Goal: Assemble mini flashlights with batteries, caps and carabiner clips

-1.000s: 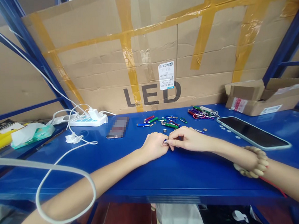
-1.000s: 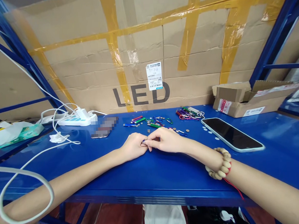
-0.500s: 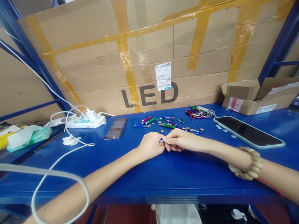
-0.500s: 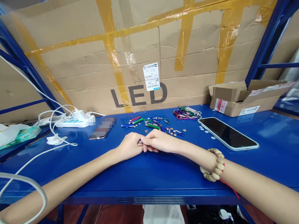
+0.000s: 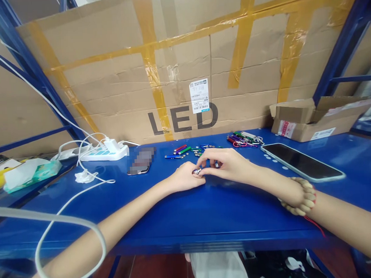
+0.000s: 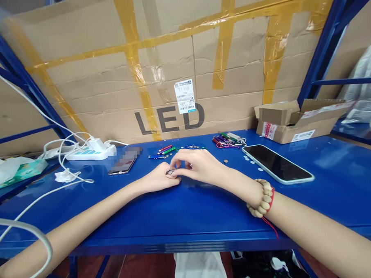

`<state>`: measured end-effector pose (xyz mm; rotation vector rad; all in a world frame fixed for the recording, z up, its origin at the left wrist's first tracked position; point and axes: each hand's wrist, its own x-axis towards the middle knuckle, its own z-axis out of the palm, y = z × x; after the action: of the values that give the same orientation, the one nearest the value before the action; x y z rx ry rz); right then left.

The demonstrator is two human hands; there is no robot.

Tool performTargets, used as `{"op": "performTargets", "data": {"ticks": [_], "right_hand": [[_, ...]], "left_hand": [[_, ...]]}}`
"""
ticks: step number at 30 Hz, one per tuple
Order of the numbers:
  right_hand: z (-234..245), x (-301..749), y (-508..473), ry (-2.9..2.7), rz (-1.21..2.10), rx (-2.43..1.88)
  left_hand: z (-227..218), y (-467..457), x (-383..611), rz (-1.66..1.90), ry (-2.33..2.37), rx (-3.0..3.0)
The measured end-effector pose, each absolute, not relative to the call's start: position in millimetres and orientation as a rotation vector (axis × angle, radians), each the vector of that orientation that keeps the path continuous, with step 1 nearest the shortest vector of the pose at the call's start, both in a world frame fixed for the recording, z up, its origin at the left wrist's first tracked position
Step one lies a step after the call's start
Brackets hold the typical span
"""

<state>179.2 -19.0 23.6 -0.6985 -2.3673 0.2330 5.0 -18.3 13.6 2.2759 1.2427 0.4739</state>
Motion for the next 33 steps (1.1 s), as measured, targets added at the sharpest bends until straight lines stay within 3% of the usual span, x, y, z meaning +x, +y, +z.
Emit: {"op": "performTargets", "data": {"ticks": [8, 17, 25, 33], "right_hand": [[11.9, 162.3, -18.2, -2.090, 0.586, -0.863], [19.0, 168.5, -22.2, -2.359, 0.170, -1.095], [19.3, 166.3, -34.1, -2.542, 0.080, -1.082], [17.6, 164.4, -28.2, -2.414, 0.567, -1.172]], "left_hand": [[3.6, -16.3, 5.9, 0.523, 1.350, 2.266], [1.5, -19.5, 8.5, 0.461, 1.459, 2.383], [0.4, -22.8, 9.4, 0.376, 1.543, 2.468], [5.2, -24.8, 7.8, 0.384, 1.394, 2.486]]}}
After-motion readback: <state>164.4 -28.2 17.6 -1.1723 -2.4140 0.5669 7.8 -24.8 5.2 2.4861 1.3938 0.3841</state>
